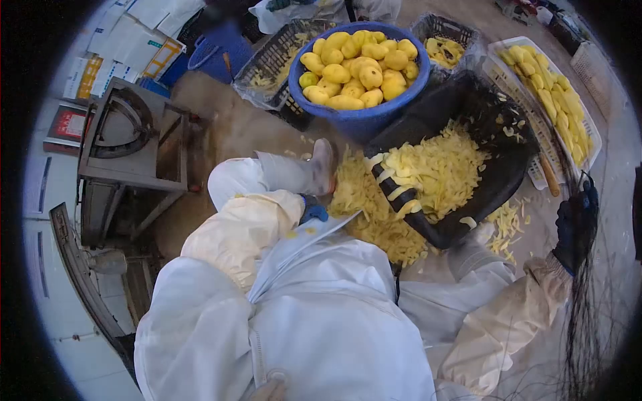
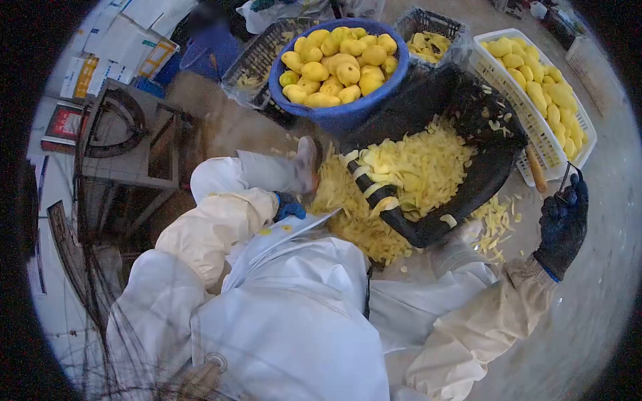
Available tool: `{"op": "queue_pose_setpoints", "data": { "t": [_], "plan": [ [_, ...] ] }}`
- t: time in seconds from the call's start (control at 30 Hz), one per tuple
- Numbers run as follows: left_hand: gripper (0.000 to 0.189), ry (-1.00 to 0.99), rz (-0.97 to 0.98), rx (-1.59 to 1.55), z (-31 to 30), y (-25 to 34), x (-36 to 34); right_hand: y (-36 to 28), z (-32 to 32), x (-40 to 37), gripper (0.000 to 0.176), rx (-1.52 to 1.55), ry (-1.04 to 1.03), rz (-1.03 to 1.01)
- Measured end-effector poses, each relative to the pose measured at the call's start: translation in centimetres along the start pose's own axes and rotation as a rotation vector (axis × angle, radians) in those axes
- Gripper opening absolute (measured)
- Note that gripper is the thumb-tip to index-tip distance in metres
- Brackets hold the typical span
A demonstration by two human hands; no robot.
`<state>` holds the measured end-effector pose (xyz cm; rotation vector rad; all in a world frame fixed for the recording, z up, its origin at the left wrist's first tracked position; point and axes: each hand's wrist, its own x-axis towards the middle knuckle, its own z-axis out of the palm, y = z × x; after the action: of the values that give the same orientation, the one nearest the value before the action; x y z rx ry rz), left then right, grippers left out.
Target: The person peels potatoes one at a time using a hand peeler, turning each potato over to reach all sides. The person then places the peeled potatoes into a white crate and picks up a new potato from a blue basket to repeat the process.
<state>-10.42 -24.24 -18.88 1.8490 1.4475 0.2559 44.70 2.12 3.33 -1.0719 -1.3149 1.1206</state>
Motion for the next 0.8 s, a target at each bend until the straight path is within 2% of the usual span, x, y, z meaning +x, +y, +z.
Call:
{"op": "queue_pose_setpoints", "data": {
  "t": [0.1,0.17,0.2,0.23,0.27,0.3,0.33,0.4,0.43,0.47,0.5,0.53,0.57,0.63,0.7,0.73,0.77,0.8],
  "plan": [
    [0.033,0.250,0.285,-0.042,1.6,-1.2,-1.4,1.1,-1.2,0.5,0.042,-0.027,-0.014,-0.021],
    [0.033,0.412,0.477,-0.072,0.5,-3.3,-0.7,2.5,-2.8,1.7,0.042,0.377,-0.114,0.059],
    [0.023,0.157,0.233,0.164,-4.7,1.6,-0.4,2.9,-3.3,2.1,0.042,0.385,-0.110,0.053],
    [0.023,0.155,0.235,0.175,-7.9,6.6,-0.2,3.2,-3.5,2.3,0.041,0.379,-0.109,0.071],
    [0.023,0.197,-0.221,0.026,-10.3,11.0,0.2,3.3,-3.5,2.4,0.041,0.374,-0.111,0.088],
    [0.022,0.240,-0.676,-0.127,-11.5,13.0,0.2,3.2,-3.2,2.4,0.041,0.386,-0.111,0.081],
    [0.022,0.249,-0.675,-0.116,-11.7,11.7,0.0,2.7,-2.8,2.2,0.040,0.394,-0.096,0.084],
    [0.018,0.309,-0.421,0.467,-12.0,8.0,-0.8,1.8,-1.7,1.7,0.039,0.409,-0.087,0.076],
    [0.018,0.316,-0.414,0.483,-13.2,8.8,-1.3,1.5,-1.1,1.2,0.039,-0.031,-0.018,-0.105],
    [0.013,0.532,-0.385,0.021,-14.8,10.1,-1.5,1.4,-1.2,0.9,0.039,-0.476,0.069,-0.270],
    [0.010,0.722,-0.347,-0.457,-15.7,10.8,-2.0,1.3,-1.6,0.6,0.039,-0.474,0.082,-0.267],
    [0.010,0.612,-0.486,-0.272,-16.1,9.3,-2.8,0.9,-1.7,0.7,0.041,-0.296,0.047,-0.194],
    [0.010,0.634,-0.488,-0.268,-16.5,8.0,-4.5,0.6,-1.3,1.1,0.042,-0.111,0.005,-0.127],
    [0.009,0.621,-0.336,0.298,-20.5,6.7,-7.2,1.0,-0.2,0.5,0.044,-0.130,0.103,-0.097],
    [0.011,0.800,-0.661,0.403,-25.8,5.8,-11.2,3.2,-1.6,1.7,0.046,-0.076,0.013,-0.232],
    [0.012,1.013,-0.472,0.306,-26.9,9.3,-14.2,2.4,-1.7,1.2,0.046,0.052,-0.073,-0.142],
    [0.013,1.101,-0.476,0.353,-28.5,9.9,-17.8,2.1,-1.4,1.1,0.046,0.071,-0.087,-0.156],
    [0.013,1.140,-0.612,0.463,-29.9,10.5,-21.2,1.9,-1.0,1.2,0.045,-0.238,-0.013,-0.296]
  ]
}}
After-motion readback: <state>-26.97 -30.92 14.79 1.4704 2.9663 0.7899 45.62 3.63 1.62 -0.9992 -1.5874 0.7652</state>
